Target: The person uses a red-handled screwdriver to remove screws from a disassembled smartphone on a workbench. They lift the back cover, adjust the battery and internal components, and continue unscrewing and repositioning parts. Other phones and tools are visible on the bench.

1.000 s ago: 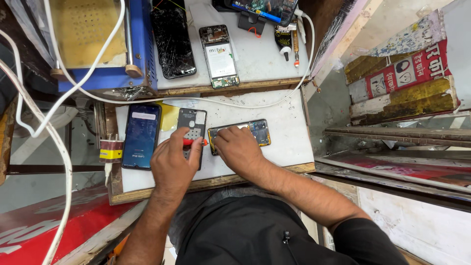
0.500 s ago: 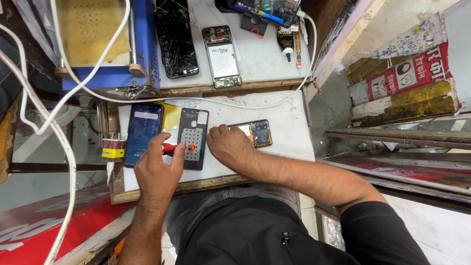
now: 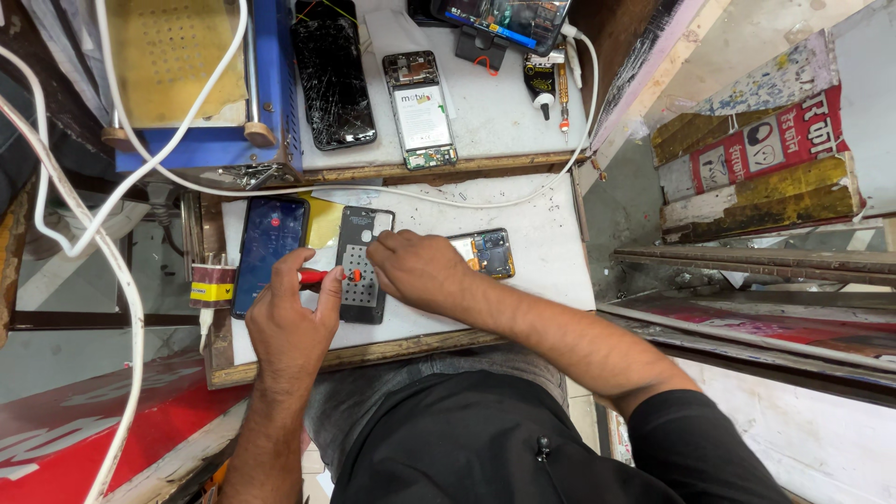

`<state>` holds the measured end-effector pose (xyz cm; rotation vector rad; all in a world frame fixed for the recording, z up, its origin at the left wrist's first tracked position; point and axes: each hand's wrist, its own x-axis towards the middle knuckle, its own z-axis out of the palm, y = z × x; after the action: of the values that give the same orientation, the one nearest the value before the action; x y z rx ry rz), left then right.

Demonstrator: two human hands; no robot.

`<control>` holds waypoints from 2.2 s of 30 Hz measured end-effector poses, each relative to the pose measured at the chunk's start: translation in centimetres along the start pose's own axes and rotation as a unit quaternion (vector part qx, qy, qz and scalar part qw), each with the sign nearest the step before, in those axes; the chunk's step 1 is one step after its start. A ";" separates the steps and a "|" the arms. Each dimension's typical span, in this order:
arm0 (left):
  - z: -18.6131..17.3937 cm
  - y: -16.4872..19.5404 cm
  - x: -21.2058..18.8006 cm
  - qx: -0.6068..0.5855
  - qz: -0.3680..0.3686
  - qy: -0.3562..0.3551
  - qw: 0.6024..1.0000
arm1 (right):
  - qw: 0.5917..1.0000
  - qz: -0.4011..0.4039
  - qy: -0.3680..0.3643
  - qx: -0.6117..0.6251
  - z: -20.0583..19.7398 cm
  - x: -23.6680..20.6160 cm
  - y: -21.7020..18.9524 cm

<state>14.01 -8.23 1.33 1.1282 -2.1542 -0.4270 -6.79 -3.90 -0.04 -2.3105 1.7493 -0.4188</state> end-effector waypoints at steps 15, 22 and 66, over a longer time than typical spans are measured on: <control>2.3 1.6 -0.3 -0.074 0.061 -0.055 0.994 | 0.923 0.248 0.132 0.262 -0.7 -5.7 0.5; 3.2 2.5 -0.2 -0.066 0.089 -0.066 0.992 | 0.951 0.114 0.148 0.244 1.4 -10.2 -2.2; 2.5 4.5 2.6 0.123 0.042 -0.268 0.955 | 0.954 0.148 0.140 0.220 0.6 -9.2 -1.7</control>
<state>8.54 -7.76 3.07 1.1402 -2.7824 -0.4774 -7.40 5.39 -0.90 -1.7142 1.8512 -1.0002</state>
